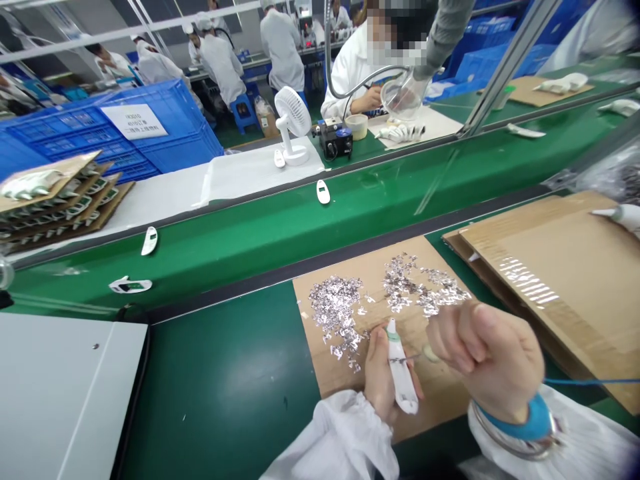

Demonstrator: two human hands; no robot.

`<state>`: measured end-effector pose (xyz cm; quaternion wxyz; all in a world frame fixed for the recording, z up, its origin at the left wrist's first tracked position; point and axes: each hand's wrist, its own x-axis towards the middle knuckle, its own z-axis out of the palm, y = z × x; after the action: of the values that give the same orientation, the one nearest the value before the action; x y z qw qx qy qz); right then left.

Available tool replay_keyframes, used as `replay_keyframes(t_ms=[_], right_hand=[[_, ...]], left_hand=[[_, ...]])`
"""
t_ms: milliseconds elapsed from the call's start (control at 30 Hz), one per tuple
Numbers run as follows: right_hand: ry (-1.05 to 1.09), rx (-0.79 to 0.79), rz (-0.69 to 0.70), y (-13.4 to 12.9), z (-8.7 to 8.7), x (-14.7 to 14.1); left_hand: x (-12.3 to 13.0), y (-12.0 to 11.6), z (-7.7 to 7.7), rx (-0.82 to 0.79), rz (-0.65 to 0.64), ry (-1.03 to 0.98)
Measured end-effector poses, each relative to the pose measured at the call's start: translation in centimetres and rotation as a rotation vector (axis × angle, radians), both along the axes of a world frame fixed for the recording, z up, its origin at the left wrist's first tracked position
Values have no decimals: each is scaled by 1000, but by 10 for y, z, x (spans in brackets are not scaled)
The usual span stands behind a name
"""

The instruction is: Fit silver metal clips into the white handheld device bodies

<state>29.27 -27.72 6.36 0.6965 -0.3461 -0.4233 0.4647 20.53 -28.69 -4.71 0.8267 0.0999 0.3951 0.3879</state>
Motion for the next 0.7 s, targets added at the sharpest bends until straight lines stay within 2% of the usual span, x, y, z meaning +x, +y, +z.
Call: replay_keyframes(t_ms=[400, 567, 700], right_hand=[[-7, 21, -5, -3, -1, -3], [-31, 30, -14, -7, 0, -5], [-92, 76, -6, -10, -1, -7]], left_hand=[[0, 0, -1, 15, -13, -32], [1, 1, 6, 30, 112, 40], [1, 2, 8, 47, 134, 30]])
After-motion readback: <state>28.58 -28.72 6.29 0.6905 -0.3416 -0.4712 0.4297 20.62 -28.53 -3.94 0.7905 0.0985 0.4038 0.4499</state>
